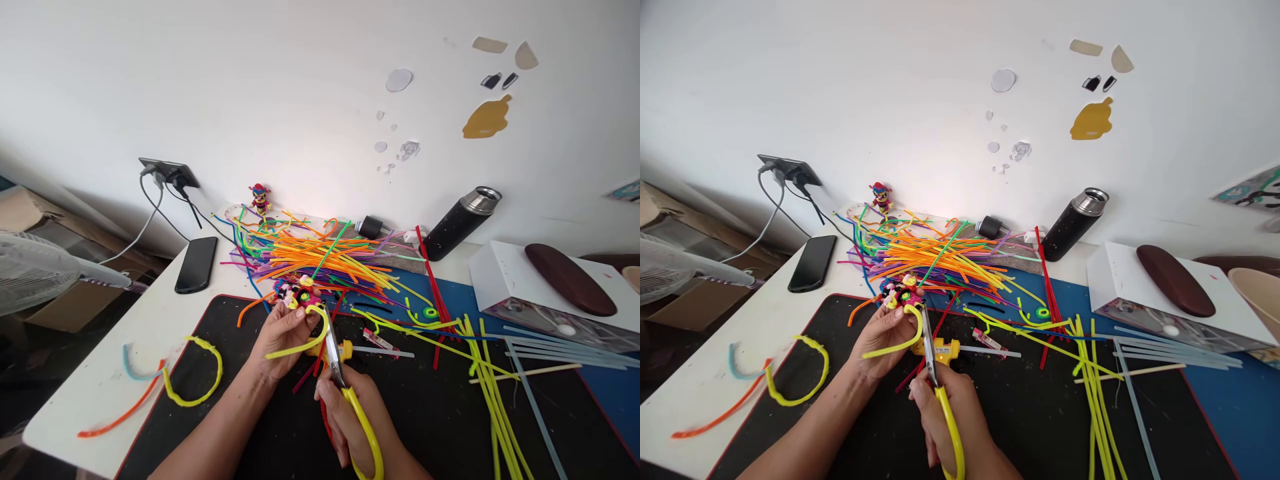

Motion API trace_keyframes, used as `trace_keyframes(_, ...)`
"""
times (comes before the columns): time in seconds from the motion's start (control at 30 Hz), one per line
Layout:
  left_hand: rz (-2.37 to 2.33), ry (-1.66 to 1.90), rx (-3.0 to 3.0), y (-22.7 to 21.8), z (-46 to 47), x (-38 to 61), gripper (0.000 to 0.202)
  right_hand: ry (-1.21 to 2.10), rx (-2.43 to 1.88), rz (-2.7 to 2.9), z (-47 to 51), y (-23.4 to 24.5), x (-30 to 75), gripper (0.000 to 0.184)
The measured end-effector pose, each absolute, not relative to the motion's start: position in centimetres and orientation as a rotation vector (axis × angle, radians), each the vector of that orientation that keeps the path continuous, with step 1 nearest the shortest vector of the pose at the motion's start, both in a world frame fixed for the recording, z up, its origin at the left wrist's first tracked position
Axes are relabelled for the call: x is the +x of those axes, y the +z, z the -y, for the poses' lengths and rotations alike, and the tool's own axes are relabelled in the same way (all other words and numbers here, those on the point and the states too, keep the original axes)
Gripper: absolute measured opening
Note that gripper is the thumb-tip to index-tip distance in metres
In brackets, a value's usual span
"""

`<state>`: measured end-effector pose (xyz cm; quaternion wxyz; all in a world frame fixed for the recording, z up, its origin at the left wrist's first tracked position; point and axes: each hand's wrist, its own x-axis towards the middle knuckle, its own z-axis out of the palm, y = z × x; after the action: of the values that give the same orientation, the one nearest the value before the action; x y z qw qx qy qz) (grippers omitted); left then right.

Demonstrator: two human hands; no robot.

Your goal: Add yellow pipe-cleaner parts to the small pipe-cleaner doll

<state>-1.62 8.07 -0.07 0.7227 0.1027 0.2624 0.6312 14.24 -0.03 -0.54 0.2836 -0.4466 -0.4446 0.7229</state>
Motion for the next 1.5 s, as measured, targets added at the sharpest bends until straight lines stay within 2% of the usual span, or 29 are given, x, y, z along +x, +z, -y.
trace_keyframes(0.33,-0.567,1.398,0.170,0.2,-8.0,-1.7,0.054,1.893,-1.212,1.242,0.3,-0.9,14.2,0.059)
trace_keyframes(0.83,-0.617,1.420,0.150,1.4,-8.0,-1.1,0.033,1.835,-1.221,1.264,0.4,-1.0,14.1,0.060)
trace_keyframes(1.1,-0.634,1.405,0.175,0.7,-8.0,-1.4,0.030,1.841,-1.212,1.255,0.9,-1.1,13.9,0.063)
trace_keyframes(1.33,-0.662,1.453,0.215,1.0,-7.8,-1.8,0.052,1.811,-1.262,1.361,0.5,-0.7,14.5,0.059)
trace_keyframes(1.5,-0.665,1.443,0.227,1.1,-7.7,-1.9,0.055,1.771,-1.264,1.405,0.1,-0.4,15.0,0.056)
